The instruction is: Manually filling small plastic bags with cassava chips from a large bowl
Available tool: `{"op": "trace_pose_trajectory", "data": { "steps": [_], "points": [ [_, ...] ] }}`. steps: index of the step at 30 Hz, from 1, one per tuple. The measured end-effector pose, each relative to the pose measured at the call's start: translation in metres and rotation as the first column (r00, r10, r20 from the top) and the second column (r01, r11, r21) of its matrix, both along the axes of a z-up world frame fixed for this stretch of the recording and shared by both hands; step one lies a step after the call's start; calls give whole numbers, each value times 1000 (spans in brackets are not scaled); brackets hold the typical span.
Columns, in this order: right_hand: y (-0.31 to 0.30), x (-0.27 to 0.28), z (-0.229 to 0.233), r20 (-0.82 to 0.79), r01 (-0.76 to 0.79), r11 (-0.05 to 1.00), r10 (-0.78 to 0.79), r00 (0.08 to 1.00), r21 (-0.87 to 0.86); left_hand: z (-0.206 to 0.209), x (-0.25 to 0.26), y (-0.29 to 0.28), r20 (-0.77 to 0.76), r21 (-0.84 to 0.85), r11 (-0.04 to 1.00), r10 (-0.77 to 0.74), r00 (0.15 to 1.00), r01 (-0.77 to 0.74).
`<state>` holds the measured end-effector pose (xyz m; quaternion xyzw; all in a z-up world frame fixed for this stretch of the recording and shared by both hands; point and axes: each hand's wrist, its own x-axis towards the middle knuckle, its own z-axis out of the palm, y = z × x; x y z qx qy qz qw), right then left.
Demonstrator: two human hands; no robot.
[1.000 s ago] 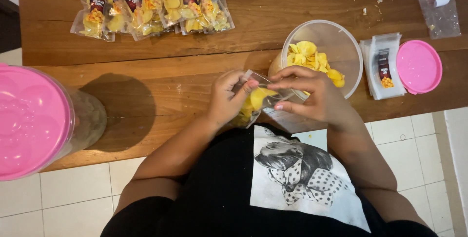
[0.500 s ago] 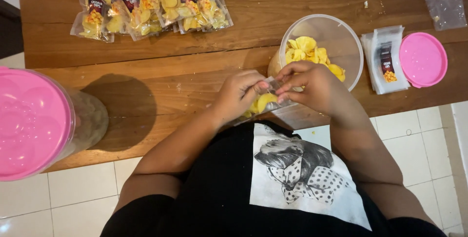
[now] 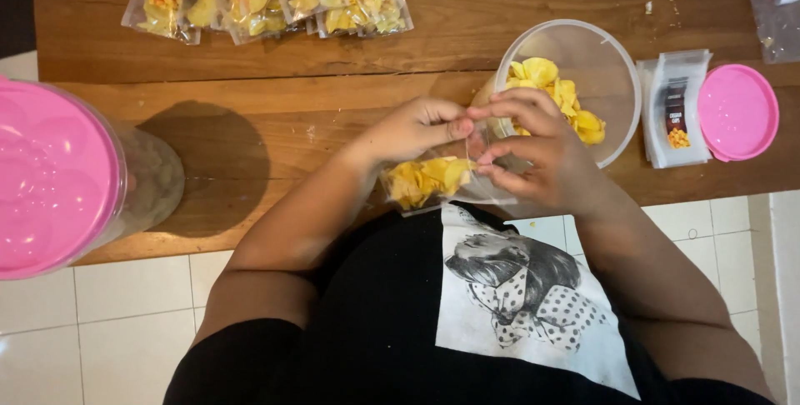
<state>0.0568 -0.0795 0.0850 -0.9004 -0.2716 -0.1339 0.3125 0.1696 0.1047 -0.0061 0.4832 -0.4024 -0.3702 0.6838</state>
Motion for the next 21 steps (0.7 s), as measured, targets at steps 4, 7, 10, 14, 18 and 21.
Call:
{"op": "trace_pose_trajectory", "data": {
  "steps": [4,7,10,14,18,21],
  "points": [
    [3,-6,-10,-72,41,996,-35,997,85,-37,8,-5,166,-26,986,-160,973,167],
    [-1,-7,-10,-33,38,996,-36,999,84,-12,2,5,320,89,922,-385,866,377],
    [-2,-10,-10,51,12,999,-15,999,52,-24,-6,10,238,138,914,-404,883,381],
    [6,-6,2,181,-20,1000,24,983,-20,-33,2,7,287,129,877,-479,830,462],
    [6,-10,-5,203,-121,992,127,971,-43,-25,15,0,285,181,792,-610,740,583],
    [7,-13,2,327,-214,975,222,919,-61,-17,20,-6,253,136,739,-670,698,660]
  ]
}}
